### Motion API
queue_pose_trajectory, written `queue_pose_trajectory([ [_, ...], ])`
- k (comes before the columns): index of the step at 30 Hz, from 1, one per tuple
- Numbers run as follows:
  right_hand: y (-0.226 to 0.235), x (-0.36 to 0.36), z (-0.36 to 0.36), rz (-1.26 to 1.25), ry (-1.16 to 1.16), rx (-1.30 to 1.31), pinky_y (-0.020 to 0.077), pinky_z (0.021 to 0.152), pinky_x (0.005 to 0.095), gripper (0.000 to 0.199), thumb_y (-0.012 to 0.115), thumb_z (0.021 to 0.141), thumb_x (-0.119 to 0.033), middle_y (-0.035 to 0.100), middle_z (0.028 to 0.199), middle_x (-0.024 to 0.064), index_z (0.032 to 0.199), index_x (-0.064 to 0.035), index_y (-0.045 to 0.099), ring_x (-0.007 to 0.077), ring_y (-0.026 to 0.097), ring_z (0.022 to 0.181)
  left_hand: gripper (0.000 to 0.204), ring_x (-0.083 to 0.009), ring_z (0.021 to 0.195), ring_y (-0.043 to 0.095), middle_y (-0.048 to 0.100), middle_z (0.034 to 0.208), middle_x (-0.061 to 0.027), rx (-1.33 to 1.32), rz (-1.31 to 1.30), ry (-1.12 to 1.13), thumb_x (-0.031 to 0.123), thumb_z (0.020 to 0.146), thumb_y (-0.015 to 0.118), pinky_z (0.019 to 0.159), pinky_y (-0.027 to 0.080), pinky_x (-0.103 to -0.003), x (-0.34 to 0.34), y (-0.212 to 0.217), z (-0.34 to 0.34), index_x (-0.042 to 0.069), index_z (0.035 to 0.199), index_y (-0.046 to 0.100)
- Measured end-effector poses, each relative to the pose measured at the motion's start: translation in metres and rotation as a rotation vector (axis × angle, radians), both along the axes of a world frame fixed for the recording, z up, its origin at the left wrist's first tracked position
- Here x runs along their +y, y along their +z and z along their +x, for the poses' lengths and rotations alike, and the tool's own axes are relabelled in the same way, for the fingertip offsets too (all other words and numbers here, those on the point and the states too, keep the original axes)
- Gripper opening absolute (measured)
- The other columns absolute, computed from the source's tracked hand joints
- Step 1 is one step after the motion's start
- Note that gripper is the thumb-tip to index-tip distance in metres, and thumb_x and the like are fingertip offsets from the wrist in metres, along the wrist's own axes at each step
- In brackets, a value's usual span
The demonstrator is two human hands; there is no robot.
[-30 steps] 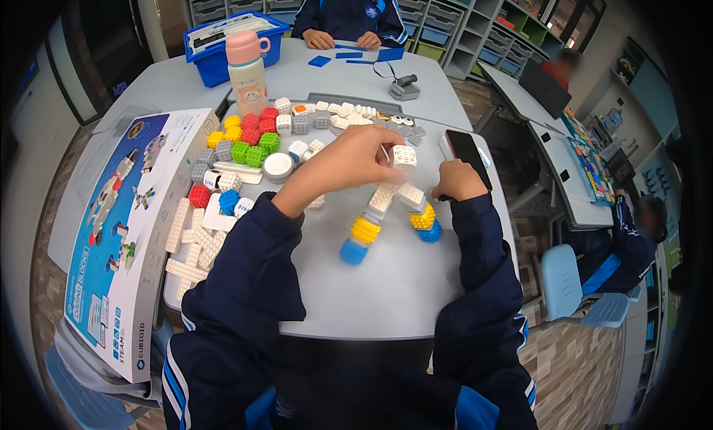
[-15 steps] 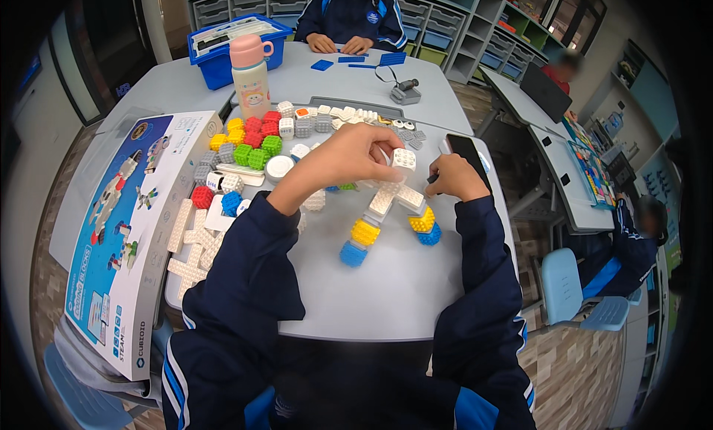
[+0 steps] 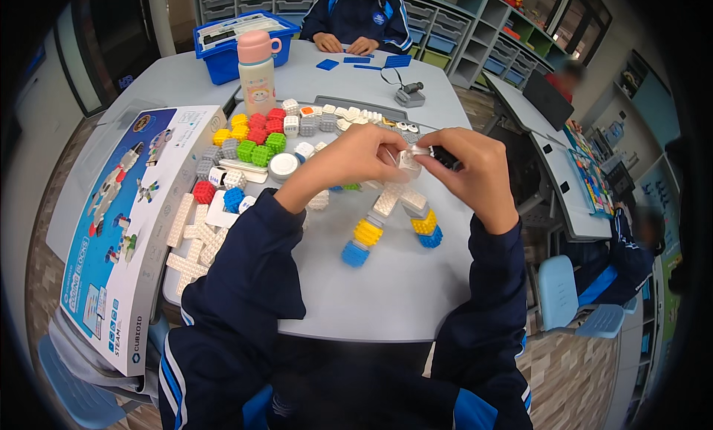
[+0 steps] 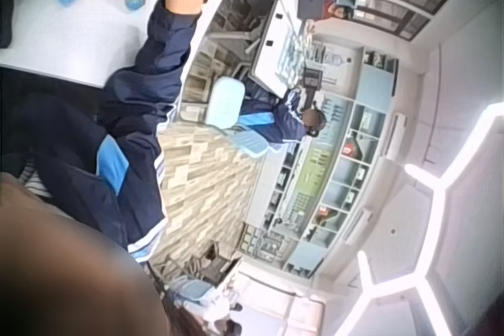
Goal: The person assembles a structure using colorful interlocking plastic blocks. They pick up individual blocks from the table, connect them to form a base and vertical supports, and then add a long horizontal segment. The person repeatedly adjusts and reorients the assembly while building.
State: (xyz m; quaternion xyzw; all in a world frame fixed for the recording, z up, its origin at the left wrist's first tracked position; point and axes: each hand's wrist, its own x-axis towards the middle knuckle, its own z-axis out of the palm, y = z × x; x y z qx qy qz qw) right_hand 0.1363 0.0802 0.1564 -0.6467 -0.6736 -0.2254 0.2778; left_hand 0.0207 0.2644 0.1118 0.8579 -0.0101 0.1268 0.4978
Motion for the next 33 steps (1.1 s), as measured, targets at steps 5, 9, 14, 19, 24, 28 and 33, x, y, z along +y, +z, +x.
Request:
queue_pose_trajectory([
  [5, 0.002, -0.001, -0.009, -0.07, -0.003, -0.065, 0.0544, 0.062, 0.0293, 0.022, 0.082, 0.071, -0.008, 0.071, 0.087, 0.0047, 0.087, -0.0044, 0.067, 0.023, 0.069, 0.076, 0.04, -0.0111, 0.076, 0.068, 0.071, 0.084, -0.0071, 0.002, 0.079, 0.0, 0.02, 0.076, 0.081, 0.072, 0.052, -0.025, 0.0, 0.003, -0.001, -0.002, 0.107, 0.068],
  [9, 0.003, 0.0, -0.005, -0.143, -0.001, 0.061, 0.0543, 0.066, 0.0298, 0.025, 0.082, 0.07, -0.008, 0.071, 0.092, 0.0057, 0.089, -0.0031, 0.068, 0.0241, 0.069, 0.081, 0.038, -0.0118, 0.077, 0.07, 0.072, 0.083, -0.0069, -0.019, 0.052, -0.002, 0.021, 0.075, 0.081, 0.071, 0.052, -0.025, 0.0, 0.003, -0.001, -0.001, 0.104, 0.069],
  [14, 0.001, 0.004, 0.0, -0.124, 0.029, 0.133, 0.0527, 0.071, 0.0306, 0.025, 0.082, 0.07, -0.009, 0.071, 0.093, 0.0066, 0.091, -0.0045, 0.069, 0.025, 0.069, 0.083, 0.037, -0.013, 0.08, 0.072, 0.072, 0.083, -0.0077, 0.011, 0.073, 0.016, 0.02, 0.074, 0.081, 0.071, 0.052, -0.025, -0.001, 0.004, -0.002, -0.001, 0.102, 0.069],
  [19, 0.005, -0.003, 0.003, -0.201, 0.033, 0.184, 0.0534, 0.079, 0.0309, 0.027, 0.082, 0.07, -0.007, 0.071, 0.098, 0.0074, 0.093, -0.0032, 0.07, 0.0249, 0.069, 0.09, 0.038, -0.0135, 0.079, 0.072, 0.072, 0.083, -0.0081, -0.018, 0.027, 0.024, 0.021, 0.074, 0.082, 0.072, 0.052, -0.025, -0.002, 0.003, -0.003, -0.001, 0.103, 0.069],
  [24, 0.005, -0.003, 0.009, -0.215, 0.103, 0.232, 0.053, 0.081, 0.0307, 0.025, 0.081, 0.07, -0.004, 0.072, 0.099, 0.0066, 0.093, -0.0034, 0.072, 0.0243, 0.069, 0.091, 0.038, -0.0133, 0.079, 0.071, 0.072, 0.083, -0.008, -0.03, 0.012, 0.009, 0.021, 0.074, 0.082, 0.071, 0.052, -0.025, -0.002, 0.002, -0.002, -0.001, 0.103, 0.069],
  [28, 0.002, 0.002, 0.013, -0.174, 0.157, 0.225, 0.0533, 0.076, 0.0311, 0.022, 0.08, 0.071, -0.006, 0.072, 0.099, 0.0071, 0.092, -0.0044, 0.072, 0.0267, 0.069, 0.088, 0.037, -0.0126, 0.077, 0.071, 0.072, 0.082, -0.0082, -0.018, -0.006, -0.008, 0.021, 0.075, 0.082, 0.07, 0.052, -0.025, -0.001, 0.003, -0.002, -0.001, 0.101, 0.069],
  [33, 0.003, -0.001, 0.015, -0.185, 0.144, 0.214, 0.0531, 0.077, 0.0311, 0.022, 0.08, 0.072, -0.007, 0.072, 0.099, 0.0069, 0.092, -0.0039, 0.072, 0.0273, 0.069, 0.088, 0.037, -0.0116, 0.076, 0.07, 0.072, 0.081, -0.0084, -0.032, 0.008, 0.0, 0.021, 0.075, 0.083, 0.069, 0.051, -0.024, -0.001, 0.002, -0.003, -0.002, 0.1, 0.069],
])
